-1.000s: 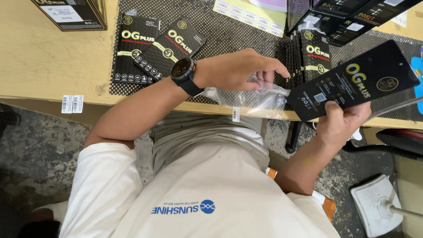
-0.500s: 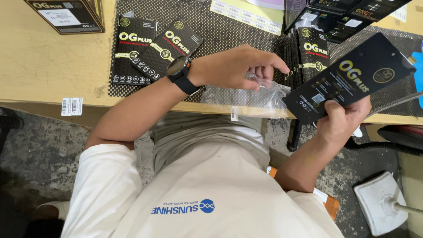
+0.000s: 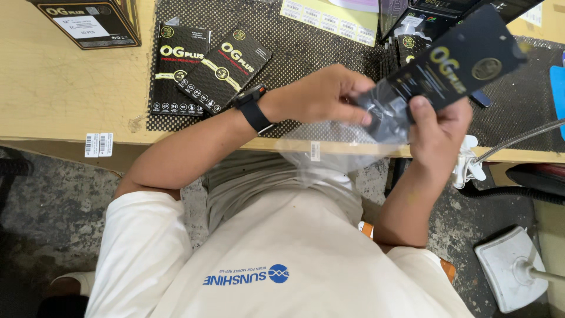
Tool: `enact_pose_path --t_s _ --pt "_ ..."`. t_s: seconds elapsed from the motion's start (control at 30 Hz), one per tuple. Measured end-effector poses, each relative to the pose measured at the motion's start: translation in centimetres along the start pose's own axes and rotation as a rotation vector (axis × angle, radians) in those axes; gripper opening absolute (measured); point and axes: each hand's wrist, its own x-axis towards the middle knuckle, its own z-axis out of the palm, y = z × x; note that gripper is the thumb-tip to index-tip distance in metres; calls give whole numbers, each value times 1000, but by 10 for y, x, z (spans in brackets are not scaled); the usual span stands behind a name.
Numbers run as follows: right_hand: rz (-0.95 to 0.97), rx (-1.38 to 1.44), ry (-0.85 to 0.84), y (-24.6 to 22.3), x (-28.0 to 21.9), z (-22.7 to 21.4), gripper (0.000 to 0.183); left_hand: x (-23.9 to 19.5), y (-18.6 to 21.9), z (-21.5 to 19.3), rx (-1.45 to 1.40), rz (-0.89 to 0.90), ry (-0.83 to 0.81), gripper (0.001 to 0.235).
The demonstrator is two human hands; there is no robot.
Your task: The person removes a phone screen from a plastic sleeve, turns it over to view both sides, and writes on a label on the back with a pen. They then place the screen back into the sleeve and inside a black box.
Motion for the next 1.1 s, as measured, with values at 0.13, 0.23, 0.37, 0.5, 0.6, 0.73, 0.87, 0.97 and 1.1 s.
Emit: enact_pose_path --t_s 0.13,0.23,0.37,0.5,0.6,0.73,0.87,0.97,1.1 --pt "158 264 -73 6 1 4 24 0 4 -1 -197 -98 108 11" --pt "70 62 -298 -12 10 7 51 -2 6 -3 -144 -48 195 21" --pt "139 -55 -217 -8 7 3 38 0 16 -3 -182 -4 229 20" --pt "121 -113 -201 -39 18 11 60 3 4 0 -87 -36 342 29" --pt "161 -43 -161 -29 14 6 45 -1 18 0 -147 -9 291 30" --pt "67 -7 -1 -28 9 -9 48 -30 32 0 175 -158 139 55" --pt "229 302 26 -22 -19 -26 49 -71 39 13 214 -260 292 23" --pt "403 210 -116 -11 -57 -34 53 -98 43 28 187 -257 450 12" --pt "576 284 -164 -6 -118 -5 40 -137 41 44 135 -238 464 11"
